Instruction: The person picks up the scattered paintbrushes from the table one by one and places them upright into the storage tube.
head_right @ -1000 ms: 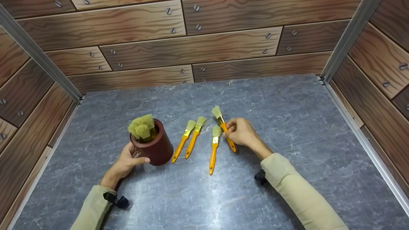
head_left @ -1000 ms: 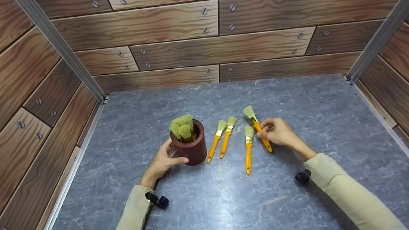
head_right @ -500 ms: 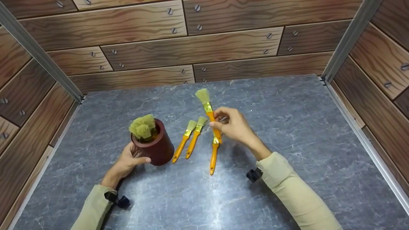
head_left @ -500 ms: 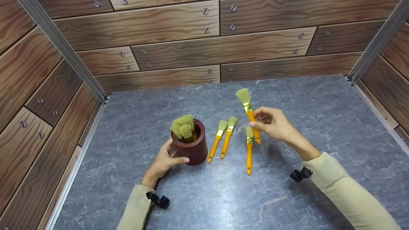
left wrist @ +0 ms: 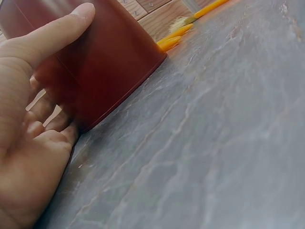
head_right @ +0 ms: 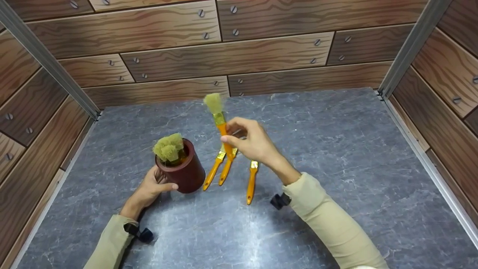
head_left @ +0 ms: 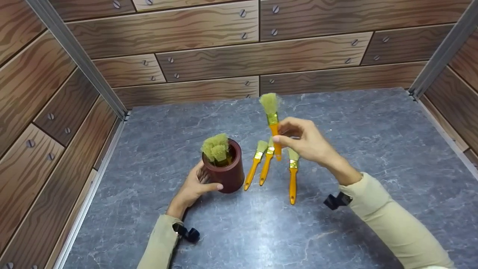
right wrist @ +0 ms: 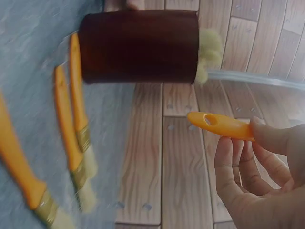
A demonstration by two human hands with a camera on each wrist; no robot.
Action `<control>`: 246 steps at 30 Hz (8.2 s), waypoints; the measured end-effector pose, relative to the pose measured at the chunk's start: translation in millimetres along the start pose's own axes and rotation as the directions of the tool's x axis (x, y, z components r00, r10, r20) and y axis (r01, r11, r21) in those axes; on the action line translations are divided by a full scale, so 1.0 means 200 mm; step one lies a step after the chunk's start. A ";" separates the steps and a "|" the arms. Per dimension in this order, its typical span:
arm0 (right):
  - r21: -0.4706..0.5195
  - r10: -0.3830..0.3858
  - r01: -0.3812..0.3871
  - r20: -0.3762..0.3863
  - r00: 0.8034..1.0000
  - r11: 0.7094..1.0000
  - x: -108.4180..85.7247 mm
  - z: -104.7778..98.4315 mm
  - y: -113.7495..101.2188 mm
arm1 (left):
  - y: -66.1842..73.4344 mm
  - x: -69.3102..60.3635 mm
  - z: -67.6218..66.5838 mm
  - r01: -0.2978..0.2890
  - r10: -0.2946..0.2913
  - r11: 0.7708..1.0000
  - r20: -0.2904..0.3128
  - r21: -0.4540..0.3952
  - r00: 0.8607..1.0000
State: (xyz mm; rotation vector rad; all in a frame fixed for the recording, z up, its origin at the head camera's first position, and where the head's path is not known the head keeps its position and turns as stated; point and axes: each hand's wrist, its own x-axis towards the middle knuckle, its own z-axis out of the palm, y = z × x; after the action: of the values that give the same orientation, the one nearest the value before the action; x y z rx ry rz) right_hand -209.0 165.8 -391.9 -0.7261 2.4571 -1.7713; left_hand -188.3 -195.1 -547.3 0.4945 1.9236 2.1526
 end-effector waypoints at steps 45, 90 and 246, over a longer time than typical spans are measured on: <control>-0.011 -0.261 0.262 0.074 0.963 0.965 0.16 0.54 -0.25 | 0.01 0.00 0.00 0.010 -0.010 1.000 0.013 -0.003 1.000; -0.388 0.041 0.000 0.098 0.994 0.922 -0.13 0.15 0.30 | 0.00 -0.01 0.00 0.007 -0.007 1.000 -0.018 0.011 1.000; -0.504 0.246 -0.233 -0.042 0.968 0.831 0.07 0.31 0.41 | 0.01 0.00 0.03 0.005 -0.001 0.997 -0.051 0.080 0.999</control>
State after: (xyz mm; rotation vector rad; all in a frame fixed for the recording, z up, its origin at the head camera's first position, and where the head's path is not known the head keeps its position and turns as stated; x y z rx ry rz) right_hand -233.2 124.2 -485.0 -0.4152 2.8709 -1.0247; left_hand -185.2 -190.5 -544.5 0.4551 2.0424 2.1130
